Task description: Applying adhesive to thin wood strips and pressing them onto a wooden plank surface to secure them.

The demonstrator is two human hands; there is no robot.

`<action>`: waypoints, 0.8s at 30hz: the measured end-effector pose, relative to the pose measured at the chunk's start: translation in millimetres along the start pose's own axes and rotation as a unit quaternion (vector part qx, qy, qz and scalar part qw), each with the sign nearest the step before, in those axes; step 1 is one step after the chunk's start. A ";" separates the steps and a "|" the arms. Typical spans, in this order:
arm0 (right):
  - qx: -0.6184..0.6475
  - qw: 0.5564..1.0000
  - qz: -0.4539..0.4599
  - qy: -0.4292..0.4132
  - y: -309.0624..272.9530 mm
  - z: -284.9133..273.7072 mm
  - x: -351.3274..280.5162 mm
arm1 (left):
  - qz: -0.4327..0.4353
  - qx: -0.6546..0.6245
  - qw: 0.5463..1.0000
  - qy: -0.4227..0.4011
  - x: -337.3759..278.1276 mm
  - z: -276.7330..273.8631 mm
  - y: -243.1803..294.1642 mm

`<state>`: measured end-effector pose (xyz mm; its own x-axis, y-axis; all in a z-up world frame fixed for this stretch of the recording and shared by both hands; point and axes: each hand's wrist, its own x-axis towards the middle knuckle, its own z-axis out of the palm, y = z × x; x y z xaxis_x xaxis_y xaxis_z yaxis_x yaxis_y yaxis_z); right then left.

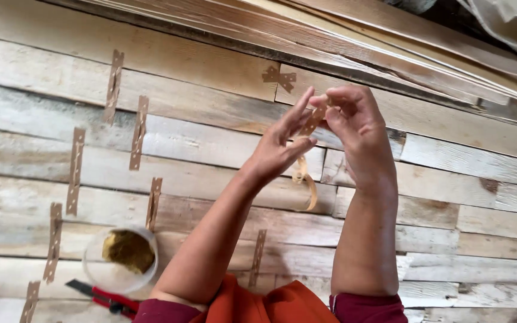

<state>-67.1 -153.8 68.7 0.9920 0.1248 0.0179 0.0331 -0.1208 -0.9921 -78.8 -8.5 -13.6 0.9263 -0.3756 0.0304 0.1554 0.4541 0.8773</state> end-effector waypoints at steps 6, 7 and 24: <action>0.186 0.982 -0.019 -0.005 -31.8 11.5 -99.4 | -0.116 -0.107 0.985 0.073 -129.6 34.6 5.4; 0.188 0.982 -0.015 -0.014 -33.3 22.2 -117.0 | -0.114 -0.108 0.984 0.083 -159.1 34.1 8.1; -0.227 0.965 -0.099 -0.081 29.1 192.2 -171.7 | -0.116 0.211 0.922 0.302 -436.4 -112.2 47.7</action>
<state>-259.9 10.6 13.0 0.9300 0.3372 0.1463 0.3068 -0.4931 -0.8141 -437.1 267.6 -38.7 0.9272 0.1528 -0.3420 0.3439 0.0146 0.9389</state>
